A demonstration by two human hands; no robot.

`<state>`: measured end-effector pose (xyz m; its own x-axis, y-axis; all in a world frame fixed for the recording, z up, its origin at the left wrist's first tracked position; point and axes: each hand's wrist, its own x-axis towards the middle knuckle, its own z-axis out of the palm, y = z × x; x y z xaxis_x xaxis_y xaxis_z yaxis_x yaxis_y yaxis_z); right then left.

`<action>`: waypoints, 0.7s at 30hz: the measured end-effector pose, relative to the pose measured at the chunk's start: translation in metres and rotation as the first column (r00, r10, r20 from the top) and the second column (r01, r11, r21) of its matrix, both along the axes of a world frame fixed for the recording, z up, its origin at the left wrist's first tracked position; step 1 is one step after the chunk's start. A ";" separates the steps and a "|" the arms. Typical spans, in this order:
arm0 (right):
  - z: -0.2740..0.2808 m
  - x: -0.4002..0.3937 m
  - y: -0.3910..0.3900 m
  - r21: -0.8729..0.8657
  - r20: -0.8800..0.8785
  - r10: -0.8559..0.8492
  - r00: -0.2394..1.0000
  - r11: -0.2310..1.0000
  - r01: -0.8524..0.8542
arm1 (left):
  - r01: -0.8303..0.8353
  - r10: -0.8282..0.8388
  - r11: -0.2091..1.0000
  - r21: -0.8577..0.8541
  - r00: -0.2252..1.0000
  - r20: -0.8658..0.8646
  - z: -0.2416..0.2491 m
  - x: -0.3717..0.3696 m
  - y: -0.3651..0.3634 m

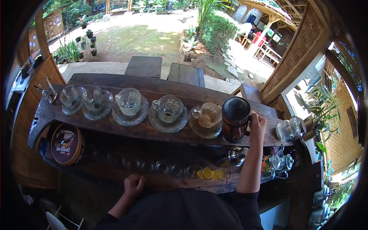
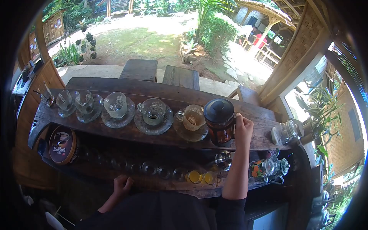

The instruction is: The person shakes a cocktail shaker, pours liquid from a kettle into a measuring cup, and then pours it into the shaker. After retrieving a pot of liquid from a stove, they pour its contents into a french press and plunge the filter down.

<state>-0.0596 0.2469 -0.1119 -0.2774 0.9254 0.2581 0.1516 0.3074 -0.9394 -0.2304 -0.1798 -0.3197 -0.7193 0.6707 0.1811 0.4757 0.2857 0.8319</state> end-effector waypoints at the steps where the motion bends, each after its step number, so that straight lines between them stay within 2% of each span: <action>1: 0.000 0.000 0.000 0.000 0.001 -0.001 1.000 1.000 0.001 | -0.003 0.003 1.000 0.004 1.000 0.001 0.000 0.000 0.000; 15: 0.009 -0.010 -0.017 0.054 -0.021 -0.032 0.999 0.998 0.033 | 0.010 -0.010 1.000 -0.018 1.000 -0.002 -0.005 -0.001 -0.001; 21: 0.005 -0.002 -0.007 0.020 -0.008 0.018 1.000 1.000 -0.018 | 0.003 -0.004 1.000 -0.023 1.000 -0.003 -0.007 -0.001 -0.001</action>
